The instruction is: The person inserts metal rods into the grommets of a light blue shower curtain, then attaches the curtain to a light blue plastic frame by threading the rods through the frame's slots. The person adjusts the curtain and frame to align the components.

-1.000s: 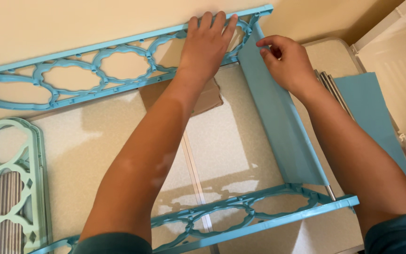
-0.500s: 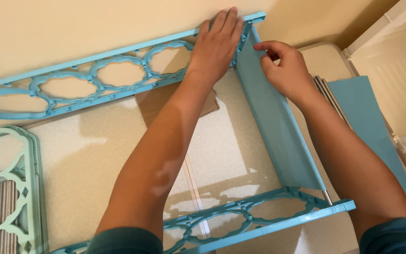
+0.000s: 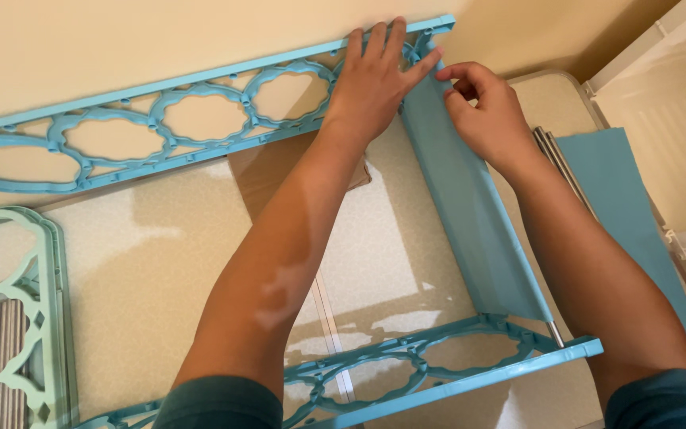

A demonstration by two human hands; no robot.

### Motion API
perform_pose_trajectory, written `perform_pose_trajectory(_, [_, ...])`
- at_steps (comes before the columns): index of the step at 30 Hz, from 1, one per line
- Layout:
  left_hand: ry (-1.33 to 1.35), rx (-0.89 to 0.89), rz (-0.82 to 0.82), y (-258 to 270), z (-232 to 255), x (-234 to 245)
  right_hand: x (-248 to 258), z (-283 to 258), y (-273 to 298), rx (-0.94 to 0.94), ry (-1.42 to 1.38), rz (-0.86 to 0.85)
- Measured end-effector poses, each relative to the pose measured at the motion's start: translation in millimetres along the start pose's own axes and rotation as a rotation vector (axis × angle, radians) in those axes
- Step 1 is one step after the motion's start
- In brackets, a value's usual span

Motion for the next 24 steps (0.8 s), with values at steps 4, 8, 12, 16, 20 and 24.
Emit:
perform_pose_trajectory(4, [0.023, 0.008, -0.011, 0, 0, -6, -1, -7, 1, 0.001, 0.013, -0.017])
perform_pose_trajectory(8, [-0.003, 0.018, 0.008, -1, 2, -8, 1, 15, 5, -0.109, -0.089, -0.028])
perform_pose_trajectory(12, [-0.048, 0.016, 0.015, 2, 4, -4, 10, 78, 7, -0.133, -0.23, 0.054])
perform_pose_trajectory(16, [-0.061, 0.003, 0.193, 3, 4, 9, -13, 158, 29, -0.289, -0.088, -0.075])
perform_pose_trajectory(20, [-0.03, 0.101, 0.234, -7, -7, -2, -36, 174, 74, -0.383, 0.017, -0.213])
perform_pose_trajectory(24, [0.028, 0.155, 0.222, -18, -17, -21, -42, 154, 101, -0.426, 0.05, -0.226])
Point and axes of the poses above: each hand's wrist, its own y-axis away from the middle knuckle, its own x-axis out of the back of the hand, z = x × y, the point moved 8 cm from there along -y, towards the middle knuckle, and after that the axes turned 1 degree about x, right-handed, at the moved point
